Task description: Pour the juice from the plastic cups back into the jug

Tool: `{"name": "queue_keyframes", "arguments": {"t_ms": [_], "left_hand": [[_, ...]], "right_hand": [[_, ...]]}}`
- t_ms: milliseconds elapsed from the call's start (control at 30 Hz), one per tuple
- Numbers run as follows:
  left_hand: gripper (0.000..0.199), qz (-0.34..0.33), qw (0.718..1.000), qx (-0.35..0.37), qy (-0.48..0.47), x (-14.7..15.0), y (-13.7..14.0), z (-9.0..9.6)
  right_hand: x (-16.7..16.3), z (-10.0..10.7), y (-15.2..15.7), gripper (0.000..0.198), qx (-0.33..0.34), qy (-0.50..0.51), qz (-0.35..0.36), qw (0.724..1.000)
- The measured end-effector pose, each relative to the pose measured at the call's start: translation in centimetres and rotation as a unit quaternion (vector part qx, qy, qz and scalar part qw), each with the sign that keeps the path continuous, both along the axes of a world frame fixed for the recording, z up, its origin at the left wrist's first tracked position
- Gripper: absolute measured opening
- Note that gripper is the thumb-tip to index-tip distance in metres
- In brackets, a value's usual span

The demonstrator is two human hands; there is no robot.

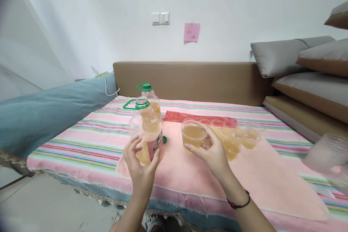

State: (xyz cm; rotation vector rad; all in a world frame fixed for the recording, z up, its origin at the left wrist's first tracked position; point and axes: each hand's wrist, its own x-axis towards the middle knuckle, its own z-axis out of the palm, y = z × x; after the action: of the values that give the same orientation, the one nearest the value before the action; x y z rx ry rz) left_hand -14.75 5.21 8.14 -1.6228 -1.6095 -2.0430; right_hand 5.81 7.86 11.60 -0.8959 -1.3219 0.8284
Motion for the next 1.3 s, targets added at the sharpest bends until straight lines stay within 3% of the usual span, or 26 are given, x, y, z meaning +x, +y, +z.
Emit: {"name": "queue_keyframes", "arguments": {"t_ms": [67, 133, 333, 567, 767, 1133, 1300], "left_hand": [[0.062, 0.081, 0.997, 0.01, 0.018, -1.3, 0.7, -0.4], [0.075, 0.112, 0.993, -0.006, 0.031, -2.3, 1.6, -1.0], [0.109, 0.054, 0.994, -0.095, 0.022, -3.1, 3.3, -2.5], [0.108, 0.021, 0.992, -0.12, -0.03, -2.9, 3.8, -2.8], [0.109, 0.004, 0.987, -0.146, -0.063, -2.8, 3.8, -2.5], [0.103, 0.0, 0.992, -0.127, -0.026, -2.9, 3.7, -3.2], [0.103, 0.017, 0.993, -0.112, -0.033, -2.5, 3.8, -3.2]], "right_hand": [[-1.0, 1.9, 1.4, 0.075, 0.016, 0.008, 0.011, 1.0], [-2.1, 3.8, 2.8, 0.076, 0.023, 0.018, 0.023, 0.999], [-4.6, 7.4, 6.4, 0.07, 0.058, 0.025, 0.065, 0.996], [-7.3, 7.9, 8.9, 0.072, 0.017, 0.075, 0.104, 0.992], [-9.0, 8.3, 9.2, 0.074, -0.002, 0.056, 0.118, 0.991], [-9.1, 9.0, 9.6, 0.069, 0.034, -0.039, 0.13, 0.99], [-9.3, 9.4, 9.4, 0.071, 0.015, -0.028, 0.139, 0.99]]}}
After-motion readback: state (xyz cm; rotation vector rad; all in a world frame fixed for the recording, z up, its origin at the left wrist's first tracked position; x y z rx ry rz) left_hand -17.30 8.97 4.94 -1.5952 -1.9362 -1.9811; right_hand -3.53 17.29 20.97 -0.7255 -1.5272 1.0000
